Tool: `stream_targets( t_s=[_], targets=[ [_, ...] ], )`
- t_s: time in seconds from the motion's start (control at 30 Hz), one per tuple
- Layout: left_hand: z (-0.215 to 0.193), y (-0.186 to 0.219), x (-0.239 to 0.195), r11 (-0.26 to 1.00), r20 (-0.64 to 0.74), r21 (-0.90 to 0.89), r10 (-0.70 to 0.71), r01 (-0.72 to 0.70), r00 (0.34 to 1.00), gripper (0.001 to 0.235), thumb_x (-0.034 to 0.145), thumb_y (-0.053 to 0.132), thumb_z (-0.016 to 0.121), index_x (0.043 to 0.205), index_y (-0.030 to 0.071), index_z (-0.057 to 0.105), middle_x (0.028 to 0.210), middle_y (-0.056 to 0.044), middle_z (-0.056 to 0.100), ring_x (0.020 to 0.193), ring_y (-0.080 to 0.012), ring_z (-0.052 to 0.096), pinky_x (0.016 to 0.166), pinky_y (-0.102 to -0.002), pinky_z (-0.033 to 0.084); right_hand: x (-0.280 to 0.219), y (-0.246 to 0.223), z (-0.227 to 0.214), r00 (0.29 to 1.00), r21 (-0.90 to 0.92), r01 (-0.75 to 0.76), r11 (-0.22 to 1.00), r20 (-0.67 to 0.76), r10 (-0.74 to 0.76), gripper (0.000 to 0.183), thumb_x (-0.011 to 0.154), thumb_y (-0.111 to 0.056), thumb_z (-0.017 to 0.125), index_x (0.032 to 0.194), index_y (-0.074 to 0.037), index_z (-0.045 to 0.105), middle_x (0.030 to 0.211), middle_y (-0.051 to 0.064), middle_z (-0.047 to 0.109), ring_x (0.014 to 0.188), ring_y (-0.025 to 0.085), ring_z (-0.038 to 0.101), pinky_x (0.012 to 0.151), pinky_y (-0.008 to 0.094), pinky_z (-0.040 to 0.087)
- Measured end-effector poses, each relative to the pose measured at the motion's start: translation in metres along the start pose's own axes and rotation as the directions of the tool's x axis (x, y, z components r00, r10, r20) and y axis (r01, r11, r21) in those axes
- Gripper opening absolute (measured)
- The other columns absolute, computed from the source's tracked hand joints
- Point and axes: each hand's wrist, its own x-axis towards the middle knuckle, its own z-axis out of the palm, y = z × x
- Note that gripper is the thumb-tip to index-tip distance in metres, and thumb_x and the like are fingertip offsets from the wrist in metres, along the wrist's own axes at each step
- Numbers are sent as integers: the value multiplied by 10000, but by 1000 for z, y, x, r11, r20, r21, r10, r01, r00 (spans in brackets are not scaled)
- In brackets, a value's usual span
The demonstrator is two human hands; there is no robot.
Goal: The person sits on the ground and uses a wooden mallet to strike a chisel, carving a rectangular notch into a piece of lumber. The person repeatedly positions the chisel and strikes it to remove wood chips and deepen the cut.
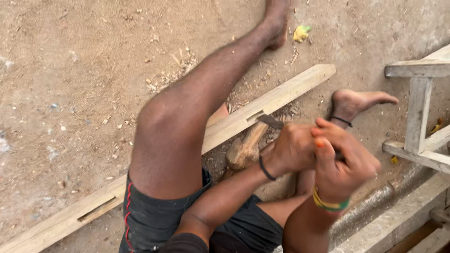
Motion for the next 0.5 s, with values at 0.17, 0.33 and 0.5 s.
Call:
stream_targets(
  t_s=[0.17,0.33,0.5],
  targets=[
    [1,23,2,995,32,-98,24,-21,999,203,841,236,768,901,78,655,858,-94,663,773,-289,696,671,-382,564,-13,-6,-13,999,14,1,1000,-49,0,517,1174,-329,705,886,99,666,892,185,727,955,335,785,918,408,657],
    [0,22,-5,998,56,-54,34,-31,998,209,824,242,782,838,97,631,809,-79,645,783,-276,696,658,-388,566,-21,-3,-7,993,97,11,995,-120,0,559,1162,-341,699,805,85,641,857,201,723,915,348,790,862,407,671],
    [-5,7,-1,1000,-1,-16,-9,9,1000,171,865,214,774,905,101,651,855,-80,659,770,-261,706,675,-369,576,0,3,6,999,71,1,997,-43,2,551,1170,-289,679,790,107,633,826,193,705,853,328,774,842,419,672]
  ],
)
